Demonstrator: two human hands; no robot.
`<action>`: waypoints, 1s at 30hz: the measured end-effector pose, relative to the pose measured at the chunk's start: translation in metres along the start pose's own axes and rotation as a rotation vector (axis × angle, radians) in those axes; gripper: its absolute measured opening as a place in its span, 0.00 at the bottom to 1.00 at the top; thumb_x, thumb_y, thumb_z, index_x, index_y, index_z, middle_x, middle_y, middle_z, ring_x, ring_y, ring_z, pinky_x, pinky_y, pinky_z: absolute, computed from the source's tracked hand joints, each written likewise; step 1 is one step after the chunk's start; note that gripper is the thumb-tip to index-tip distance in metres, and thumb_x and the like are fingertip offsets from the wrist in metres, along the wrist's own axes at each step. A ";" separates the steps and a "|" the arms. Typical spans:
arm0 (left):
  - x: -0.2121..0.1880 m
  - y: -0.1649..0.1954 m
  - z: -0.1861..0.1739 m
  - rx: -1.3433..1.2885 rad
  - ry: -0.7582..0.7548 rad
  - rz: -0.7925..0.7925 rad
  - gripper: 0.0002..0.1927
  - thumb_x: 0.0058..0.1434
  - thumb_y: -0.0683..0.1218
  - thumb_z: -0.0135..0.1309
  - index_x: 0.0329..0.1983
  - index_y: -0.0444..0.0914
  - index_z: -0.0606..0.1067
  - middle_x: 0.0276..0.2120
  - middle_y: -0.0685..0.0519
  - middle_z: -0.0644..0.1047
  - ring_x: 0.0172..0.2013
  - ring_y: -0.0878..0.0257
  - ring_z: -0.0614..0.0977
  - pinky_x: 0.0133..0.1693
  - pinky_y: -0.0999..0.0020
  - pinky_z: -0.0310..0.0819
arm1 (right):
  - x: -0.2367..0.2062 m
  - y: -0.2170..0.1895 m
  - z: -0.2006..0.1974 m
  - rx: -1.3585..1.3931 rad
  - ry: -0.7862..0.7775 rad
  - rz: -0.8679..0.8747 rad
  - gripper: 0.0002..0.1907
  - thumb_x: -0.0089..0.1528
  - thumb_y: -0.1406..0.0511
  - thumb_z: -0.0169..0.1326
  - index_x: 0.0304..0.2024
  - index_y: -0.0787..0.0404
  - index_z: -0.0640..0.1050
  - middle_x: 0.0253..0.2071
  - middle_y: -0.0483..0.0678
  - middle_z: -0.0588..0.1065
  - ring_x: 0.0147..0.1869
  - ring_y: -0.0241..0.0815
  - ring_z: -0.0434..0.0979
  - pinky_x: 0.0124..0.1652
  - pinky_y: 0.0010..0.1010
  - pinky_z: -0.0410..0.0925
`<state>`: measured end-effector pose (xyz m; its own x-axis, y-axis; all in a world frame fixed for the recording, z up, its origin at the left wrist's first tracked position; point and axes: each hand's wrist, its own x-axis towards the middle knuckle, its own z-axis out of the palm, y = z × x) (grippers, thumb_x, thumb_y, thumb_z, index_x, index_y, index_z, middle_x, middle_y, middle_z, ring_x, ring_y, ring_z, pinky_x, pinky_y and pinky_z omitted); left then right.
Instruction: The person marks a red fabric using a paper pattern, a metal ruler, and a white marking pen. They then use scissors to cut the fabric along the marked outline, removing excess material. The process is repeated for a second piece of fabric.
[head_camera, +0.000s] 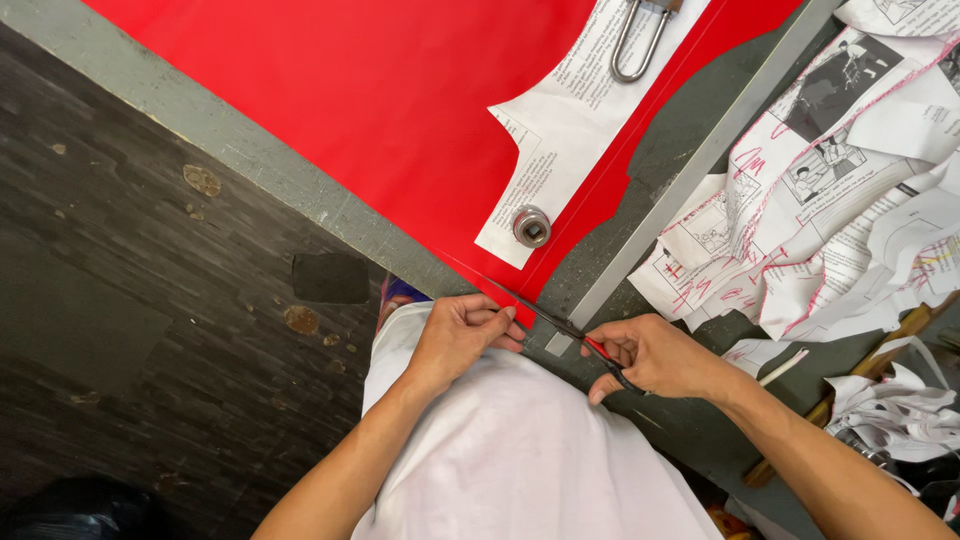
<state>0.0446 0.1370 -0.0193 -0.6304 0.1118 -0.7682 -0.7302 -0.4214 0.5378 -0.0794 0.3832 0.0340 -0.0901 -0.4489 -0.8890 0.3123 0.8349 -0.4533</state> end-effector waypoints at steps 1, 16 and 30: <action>0.001 0.000 0.000 -0.016 -0.009 0.005 0.13 0.67 0.45 0.56 0.39 0.28 0.80 0.30 0.45 0.85 0.30 0.61 0.87 0.35 0.70 0.81 | -0.001 0.000 0.000 -0.015 0.010 0.007 0.28 0.43 0.60 0.77 0.42 0.64 0.82 0.19 0.38 0.66 0.24 0.30 0.64 0.26 0.26 0.58; -0.001 0.002 -0.002 -0.039 -0.034 0.023 0.12 0.67 0.44 0.55 0.40 0.28 0.80 0.30 0.45 0.84 0.30 0.61 0.86 0.35 0.70 0.82 | 0.010 -0.025 0.003 -0.066 0.013 0.014 0.30 0.43 0.58 0.77 0.44 0.63 0.83 0.18 0.38 0.59 0.22 0.31 0.57 0.24 0.29 0.52; 0.000 0.002 -0.004 -0.014 -0.045 0.030 0.10 0.66 0.42 0.56 0.40 0.28 0.81 0.30 0.44 0.85 0.31 0.61 0.87 0.36 0.69 0.84 | 0.018 -0.049 0.008 -0.122 0.048 0.005 0.29 0.43 0.56 0.75 0.42 0.62 0.84 0.17 0.38 0.60 0.22 0.32 0.58 0.24 0.29 0.53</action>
<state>0.0440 0.1332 -0.0199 -0.6635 0.1390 -0.7352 -0.7070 -0.4381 0.5552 -0.0894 0.3314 0.0405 -0.1345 -0.4311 -0.8922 0.1953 0.8712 -0.4504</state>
